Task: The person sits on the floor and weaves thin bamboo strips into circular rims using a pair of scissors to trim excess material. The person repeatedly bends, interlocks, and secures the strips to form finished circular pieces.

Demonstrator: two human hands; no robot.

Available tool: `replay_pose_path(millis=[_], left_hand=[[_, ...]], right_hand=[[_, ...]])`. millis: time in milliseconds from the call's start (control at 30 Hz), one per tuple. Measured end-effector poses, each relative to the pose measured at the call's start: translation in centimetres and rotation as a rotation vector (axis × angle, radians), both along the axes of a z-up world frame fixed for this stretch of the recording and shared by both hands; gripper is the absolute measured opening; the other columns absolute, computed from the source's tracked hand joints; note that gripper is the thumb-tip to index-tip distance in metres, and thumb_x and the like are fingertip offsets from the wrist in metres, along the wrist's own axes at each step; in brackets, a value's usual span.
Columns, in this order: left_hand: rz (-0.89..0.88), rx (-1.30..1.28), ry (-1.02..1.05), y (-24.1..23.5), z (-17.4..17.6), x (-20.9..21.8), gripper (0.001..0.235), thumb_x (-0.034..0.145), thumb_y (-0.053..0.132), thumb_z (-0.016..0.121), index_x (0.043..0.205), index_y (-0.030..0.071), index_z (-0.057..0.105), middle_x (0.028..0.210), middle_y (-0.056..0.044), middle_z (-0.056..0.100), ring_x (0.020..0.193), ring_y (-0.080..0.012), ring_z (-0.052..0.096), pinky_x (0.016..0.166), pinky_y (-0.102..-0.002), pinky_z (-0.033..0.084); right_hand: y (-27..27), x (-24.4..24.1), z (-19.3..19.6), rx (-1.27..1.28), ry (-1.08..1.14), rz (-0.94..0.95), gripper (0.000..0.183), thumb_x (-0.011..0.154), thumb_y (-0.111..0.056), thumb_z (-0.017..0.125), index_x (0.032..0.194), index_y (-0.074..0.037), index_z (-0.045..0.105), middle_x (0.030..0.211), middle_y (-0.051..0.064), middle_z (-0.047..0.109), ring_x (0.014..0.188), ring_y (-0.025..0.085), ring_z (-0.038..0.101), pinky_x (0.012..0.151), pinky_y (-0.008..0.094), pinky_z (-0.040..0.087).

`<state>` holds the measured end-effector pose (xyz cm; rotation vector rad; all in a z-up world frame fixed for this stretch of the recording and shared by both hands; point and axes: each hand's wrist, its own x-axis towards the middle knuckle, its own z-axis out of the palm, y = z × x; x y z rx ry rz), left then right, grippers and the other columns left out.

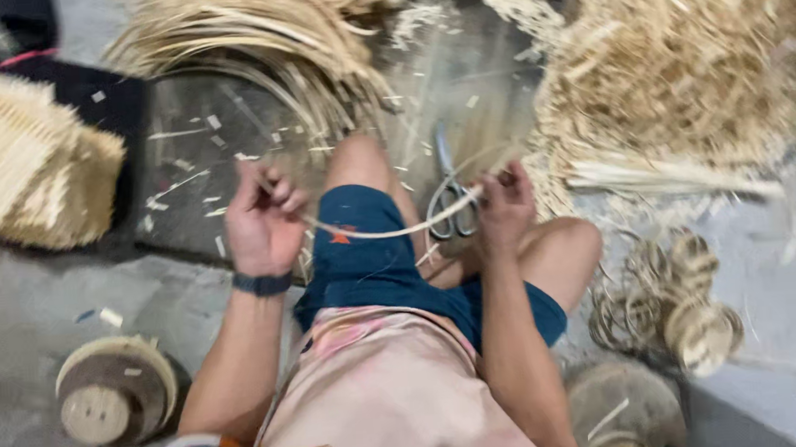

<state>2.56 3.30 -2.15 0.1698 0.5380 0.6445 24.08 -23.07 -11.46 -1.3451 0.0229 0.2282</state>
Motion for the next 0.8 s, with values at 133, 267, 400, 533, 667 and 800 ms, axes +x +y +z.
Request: replay_pose_path(millis=[133,267,400,533,667,800], left_hand=[[0.004,-0.277,-0.236,-0.1,-1.0,1.0,0.017,0.106,0.02,0.058,0.097,0.006,0.061,0.087,-0.002,0.058,0.083,-0.015,0.055,0.069,-0.025,0.047],[0.061,-0.247,-0.138,-1.2,-1.7,2.9,0.018,0.105,0.022,0.06,0.098,0.006,0.064,0.085,-0.006,0.061,0.081,-0.0166,0.059,0.065,-0.025,0.05],[0.102,-0.249,-0.066,-1.7,-0.9,3.3,0.023,0.102,0.029,0.061,0.094,0.007,0.063,0.081,-0.006,0.06,0.077,-0.0189,0.059,0.066,-0.029,0.051],[0.056,-0.1,-0.051,-1.1,0.0,2.3,0.019,0.102,0.025,0.062,0.108,0.008,0.067,0.088,-0.003,0.061,0.081,-0.0161,0.057,0.068,-0.027,0.046],[-0.173,-0.009,-0.274,-0.4,-0.5,0.7,0.019,0.106,0.026,0.066,0.119,0.011,0.068,0.083,-0.001,0.059,0.072,-0.0141,0.051,0.063,-0.027,0.044],[-0.431,0.265,0.072,1.0,-0.6,-0.4,0.024,0.101,0.025,0.071,0.116,0.006,0.071,0.083,-0.001,0.064,0.073,-0.0124,0.056,0.063,-0.025,0.045]], right_hand=[[-1.7,-0.4,-1.0,0.073,0.262,0.017,0.036,0.094,0.0,0.066,0.128,0.002,0.057,0.092,0.009,0.066,0.065,0.014,0.06,0.042,0.021,0.037],[-1.5,-1.3,-3.3,0.078,0.458,0.086,0.021,0.094,0.001,0.061,0.114,0.002,0.054,0.087,0.012,0.062,0.067,0.02,0.067,0.041,0.025,0.038],[-2.2,-2.4,-3.5,0.063,0.563,-0.007,0.025,0.09,0.002,0.06,0.114,0.002,0.052,0.092,0.012,0.062,0.071,0.021,0.07,0.039,0.024,0.037],[-0.7,-1.9,-2.2,0.015,0.401,-0.06,0.057,0.084,0.004,0.062,0.136,-0.013,0.044,0.098,0.012,0.063,0.071,0.021,0.071,0.038,0.023,0.037],[-0.3,-2.4,-0.1,-0.018,0.193,0.085,0.067,0.087,0.006,0.068,0.149,-0.005,0.044,0.111,0.013,0.066,0.078,0.017,0.072,0.044,0.022,0.041],[1.3,-2.4,2.6,0.137,0.148,0.323,0.06,0.088,0.009,0.071,0.144,-0.005,0.055,0.115,0.01,0.066,0.08,0.012,0.068,0.05,0.019,0.044]])
